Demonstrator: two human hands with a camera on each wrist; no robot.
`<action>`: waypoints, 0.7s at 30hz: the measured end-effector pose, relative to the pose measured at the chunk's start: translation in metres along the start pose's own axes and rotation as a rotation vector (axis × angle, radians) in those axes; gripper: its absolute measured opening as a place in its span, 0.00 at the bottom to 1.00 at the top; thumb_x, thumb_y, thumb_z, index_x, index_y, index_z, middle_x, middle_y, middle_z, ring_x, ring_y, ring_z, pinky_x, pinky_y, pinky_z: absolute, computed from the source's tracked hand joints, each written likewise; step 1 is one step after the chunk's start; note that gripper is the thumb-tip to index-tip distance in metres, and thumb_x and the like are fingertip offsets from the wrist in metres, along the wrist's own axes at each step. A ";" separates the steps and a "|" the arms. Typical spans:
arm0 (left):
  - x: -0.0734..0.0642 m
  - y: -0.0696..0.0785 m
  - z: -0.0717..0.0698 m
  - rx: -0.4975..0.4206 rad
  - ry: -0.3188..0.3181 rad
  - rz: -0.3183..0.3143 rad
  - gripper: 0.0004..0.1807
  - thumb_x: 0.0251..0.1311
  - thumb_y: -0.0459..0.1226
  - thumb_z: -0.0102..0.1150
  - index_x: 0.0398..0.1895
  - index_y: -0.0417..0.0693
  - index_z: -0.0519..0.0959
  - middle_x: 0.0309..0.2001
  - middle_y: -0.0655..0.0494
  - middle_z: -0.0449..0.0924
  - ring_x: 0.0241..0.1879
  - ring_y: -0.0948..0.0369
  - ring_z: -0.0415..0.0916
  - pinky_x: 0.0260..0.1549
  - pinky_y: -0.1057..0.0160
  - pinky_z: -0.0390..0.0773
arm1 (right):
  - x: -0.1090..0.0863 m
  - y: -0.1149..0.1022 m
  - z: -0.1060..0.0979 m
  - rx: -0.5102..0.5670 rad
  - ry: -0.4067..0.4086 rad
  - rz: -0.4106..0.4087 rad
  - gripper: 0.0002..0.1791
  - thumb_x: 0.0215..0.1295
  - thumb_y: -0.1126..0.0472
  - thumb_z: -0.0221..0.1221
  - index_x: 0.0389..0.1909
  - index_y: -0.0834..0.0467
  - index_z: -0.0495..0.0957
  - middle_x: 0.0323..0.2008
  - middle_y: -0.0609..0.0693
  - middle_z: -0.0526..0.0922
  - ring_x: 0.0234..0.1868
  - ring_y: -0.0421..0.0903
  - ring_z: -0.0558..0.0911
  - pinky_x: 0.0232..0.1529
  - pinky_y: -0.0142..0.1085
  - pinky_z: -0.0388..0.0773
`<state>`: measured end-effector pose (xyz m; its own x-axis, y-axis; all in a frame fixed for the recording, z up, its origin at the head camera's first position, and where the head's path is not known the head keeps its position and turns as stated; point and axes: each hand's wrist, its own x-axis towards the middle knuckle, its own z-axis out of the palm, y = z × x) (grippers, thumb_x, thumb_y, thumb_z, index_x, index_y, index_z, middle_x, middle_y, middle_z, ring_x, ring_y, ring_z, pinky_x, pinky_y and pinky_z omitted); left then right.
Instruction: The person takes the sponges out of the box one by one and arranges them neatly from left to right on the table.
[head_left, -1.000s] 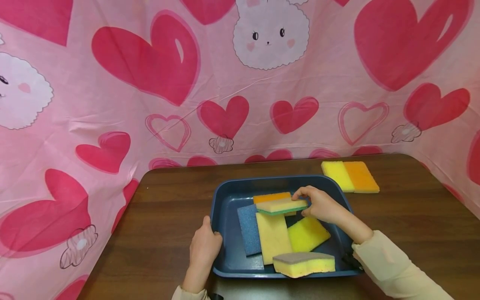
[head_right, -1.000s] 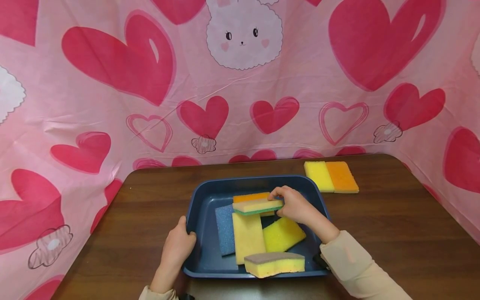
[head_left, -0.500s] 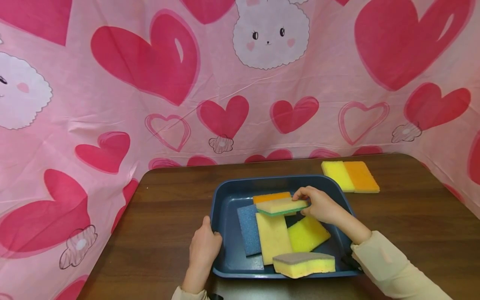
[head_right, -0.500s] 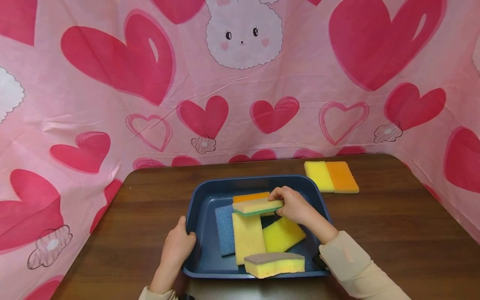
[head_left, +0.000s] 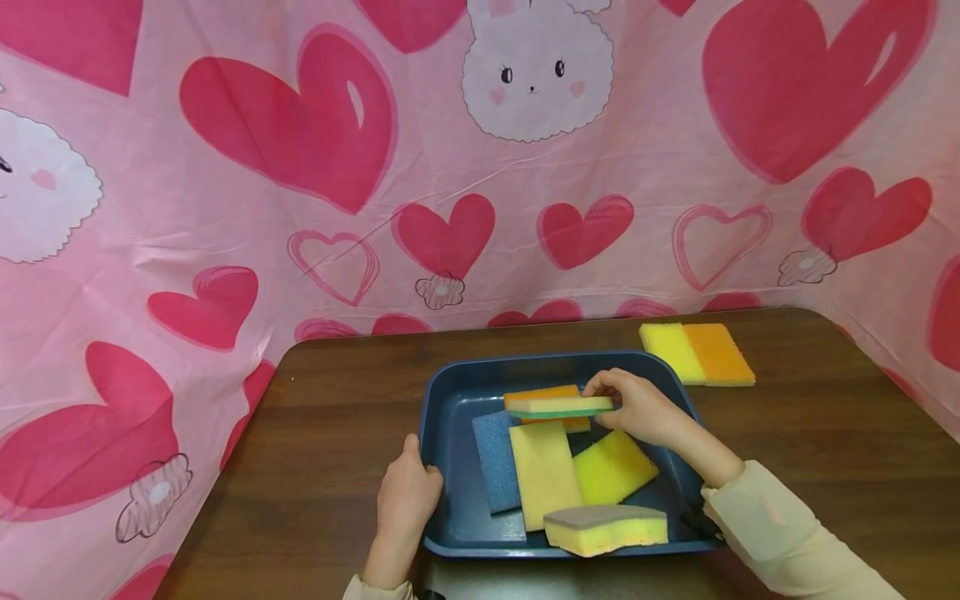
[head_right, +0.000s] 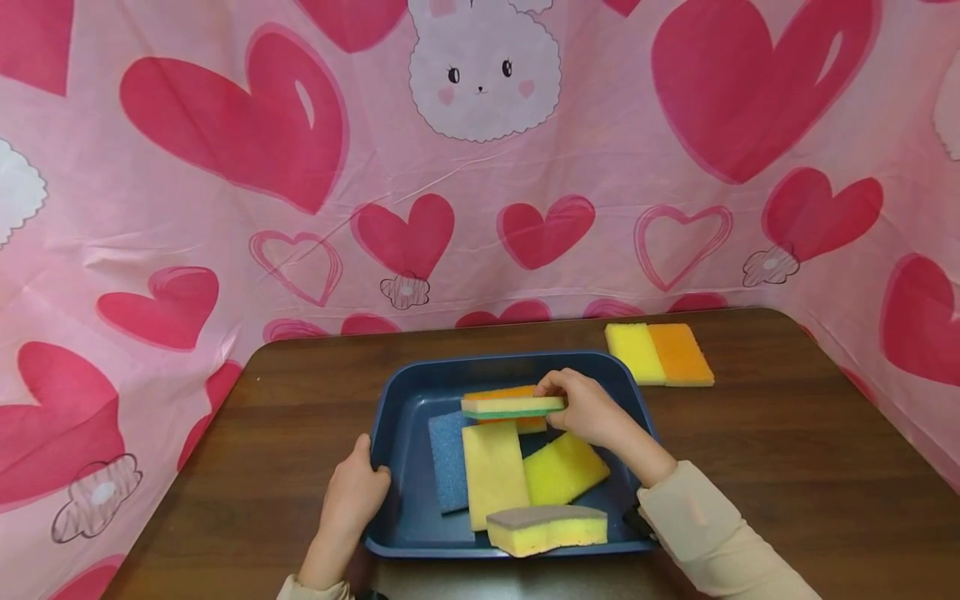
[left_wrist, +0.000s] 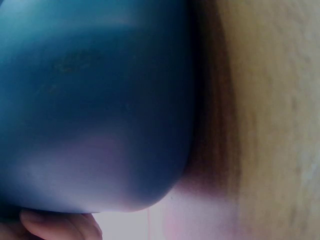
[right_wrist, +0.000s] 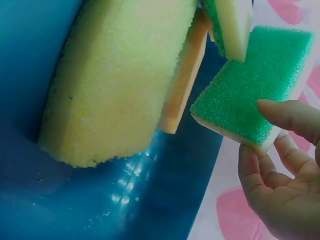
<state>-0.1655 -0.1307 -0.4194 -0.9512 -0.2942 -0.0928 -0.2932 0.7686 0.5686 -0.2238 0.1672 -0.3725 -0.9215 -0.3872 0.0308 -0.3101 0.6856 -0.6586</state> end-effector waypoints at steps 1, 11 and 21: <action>0.000 0.000 0.000 -0.001 0.000 -0.001 0.11 0.54 0.31 0.49 0.41 0.37 0.69 0.28 0.39 0.78 0.21 0.52 0.73 0.20 0.55 0.66 | 0.000 0.000 -0.001 0.002 0.004 -0.003 0.12 0.53 0.71 0.64 0.39 0.59 0.77 0.38 0.54 0.79 0.37 0.47 0.74 0.41 0.42 0.74; -0.001 0.001 -0.001 -0.005 0.007 0.009 0.11 0.54 0.31 0.49 0.40 0.37 0.69 0.27 0.39 0.78 0.21 0.52 0.73 0.20 0.55 0.66 | -0.002 0.001 -0.010 -0.001 0.069 -0.048 0.11 0.52 0.68 0.65 0.38 0.58 0.77 0.35 0.52 0.81 0.36 0.45 0.75 0.43 0.44 0.77; -0.002 0.000 -0.002 0.002 0.009 0.025 0.11 0.53 0.31 0.48 0.40 0.37 0.68 0.27 0.38 0.78 0.22 0.49 0.74 0.20 0.53 0.67 | -0.003 -0.001 -0.022 0.054 0.127 -0.021 0.14 0.55 0.66 0.63 0.43 0.63 0.77 0.34 0.54 0.81 0.33 0.45 0.75 0.35 0.30 0.74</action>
<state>-0.1637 -0.1312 -0.4172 -0.9573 -0.2803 -0.0711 -0.2697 0.7769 0.5690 -0.2255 0.1809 -0.3556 -0.9382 -0.3176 0.1375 -0.3197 0.6429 -0.6961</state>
